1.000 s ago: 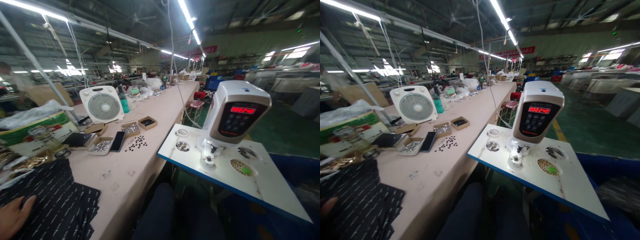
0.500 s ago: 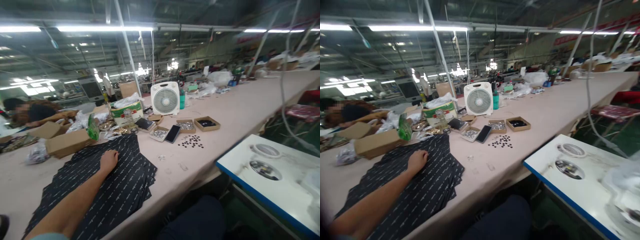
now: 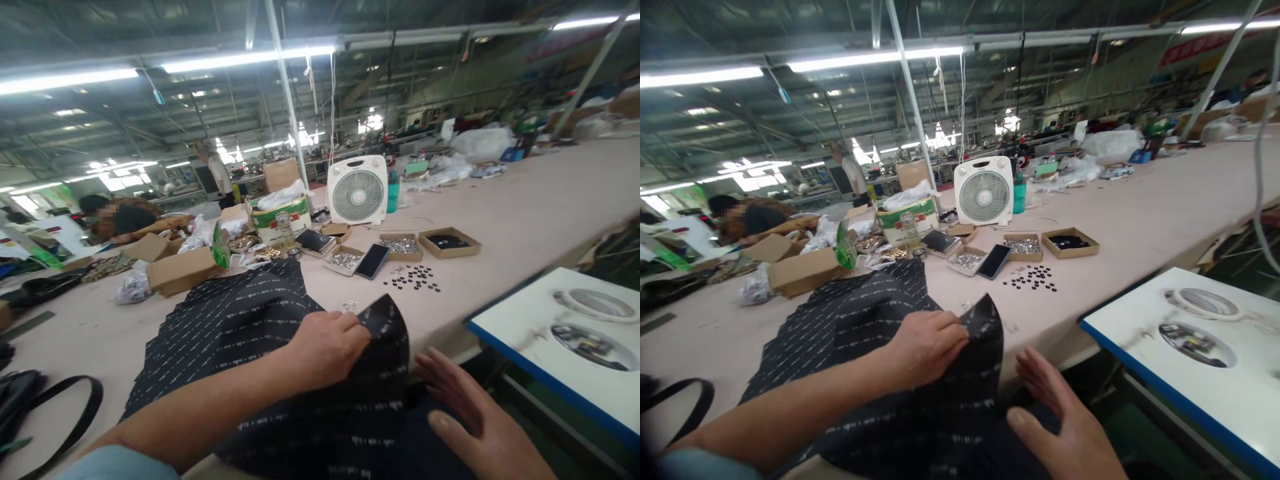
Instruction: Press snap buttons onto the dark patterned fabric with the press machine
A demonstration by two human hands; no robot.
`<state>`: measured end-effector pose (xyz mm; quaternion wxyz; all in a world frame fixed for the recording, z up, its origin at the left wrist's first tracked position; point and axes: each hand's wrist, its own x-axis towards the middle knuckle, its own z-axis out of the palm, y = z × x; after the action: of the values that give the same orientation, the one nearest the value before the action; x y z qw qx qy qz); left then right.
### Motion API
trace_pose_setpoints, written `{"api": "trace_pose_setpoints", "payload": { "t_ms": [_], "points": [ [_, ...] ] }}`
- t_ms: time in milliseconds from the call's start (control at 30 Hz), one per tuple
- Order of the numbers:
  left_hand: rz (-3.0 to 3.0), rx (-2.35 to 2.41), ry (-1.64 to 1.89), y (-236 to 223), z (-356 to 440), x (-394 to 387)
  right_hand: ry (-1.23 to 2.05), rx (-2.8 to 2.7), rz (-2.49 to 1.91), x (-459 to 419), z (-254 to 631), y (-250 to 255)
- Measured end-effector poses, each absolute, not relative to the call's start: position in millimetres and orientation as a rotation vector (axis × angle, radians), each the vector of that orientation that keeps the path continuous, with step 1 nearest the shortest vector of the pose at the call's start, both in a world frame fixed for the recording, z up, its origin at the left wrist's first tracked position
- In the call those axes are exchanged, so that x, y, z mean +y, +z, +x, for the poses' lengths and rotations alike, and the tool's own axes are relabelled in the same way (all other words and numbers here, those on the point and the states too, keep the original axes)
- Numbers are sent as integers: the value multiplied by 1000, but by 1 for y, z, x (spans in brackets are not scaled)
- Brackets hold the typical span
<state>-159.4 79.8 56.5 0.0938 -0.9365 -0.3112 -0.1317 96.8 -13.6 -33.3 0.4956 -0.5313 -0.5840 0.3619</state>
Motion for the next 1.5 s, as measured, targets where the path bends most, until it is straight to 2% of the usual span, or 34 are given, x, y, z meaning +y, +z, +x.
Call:
{"api": "trace_pose_setpoints", "payload": {
  "t_ms": [67,133,200,267,367,433,500,567,633,700,733,800,933,1067,1200,1367,1500],
  "points": [
    [-2921,-791,-436,58,-134,69,1003,-1377,-1290,-4,79,-14],
    [-3053,-747,-594,58,-122,69,992,-1318,-1315,0,75,3],
    [-3176,-793,-789,56,-119,78,935,-1207,-1345,-4,86,11],
    [-3322,-957,-806,53,-121,91,893,-1054,-1370,-14,109,12],
    [-3648,-1130,-261,45,-124,107,886,-921,-1420,-35,149,4],
    [-3808,-1037,144,39,-122,113,851,-968,-1536,-47,166,2],
    [-3864,-974,249,35,-116,115,581,-1102,-1740,-54,172,7],
    [-3909,-994,187,33,-107,116,94,-1278,-1870,-56,166,18],
    [-4039,-928,212,35,-96,118,-291,-1507,-1819,-53,152,31],
    [-4154,-774,301,40,-87,120,-381,-1784,-1701,-45,138,41],
    [-4179,-699,337,43,-83,121,-318,-1919,-1669,-39,133,43],
    [-4188,-596,356,49,-76,125,13,-2099,-1684,-27,127,41],
    [-4061,-485,390,58,-71,132,781,-1962,-1695,-9,132,31],
    [-3708,-566,542,62,-69,136,1076,-1684,-1610,-5,139,29],
    [-3674,-532,539,61,-61,135,1162,-1507,-1615,-6,141,29],
    [-3880,-523,359,43,-48,136,978,-1520,-1675,-7,146,28],
    [-4122,-707,136,25,-41,128,879,-1537,-1690,-10,151,27]
  ]
}}
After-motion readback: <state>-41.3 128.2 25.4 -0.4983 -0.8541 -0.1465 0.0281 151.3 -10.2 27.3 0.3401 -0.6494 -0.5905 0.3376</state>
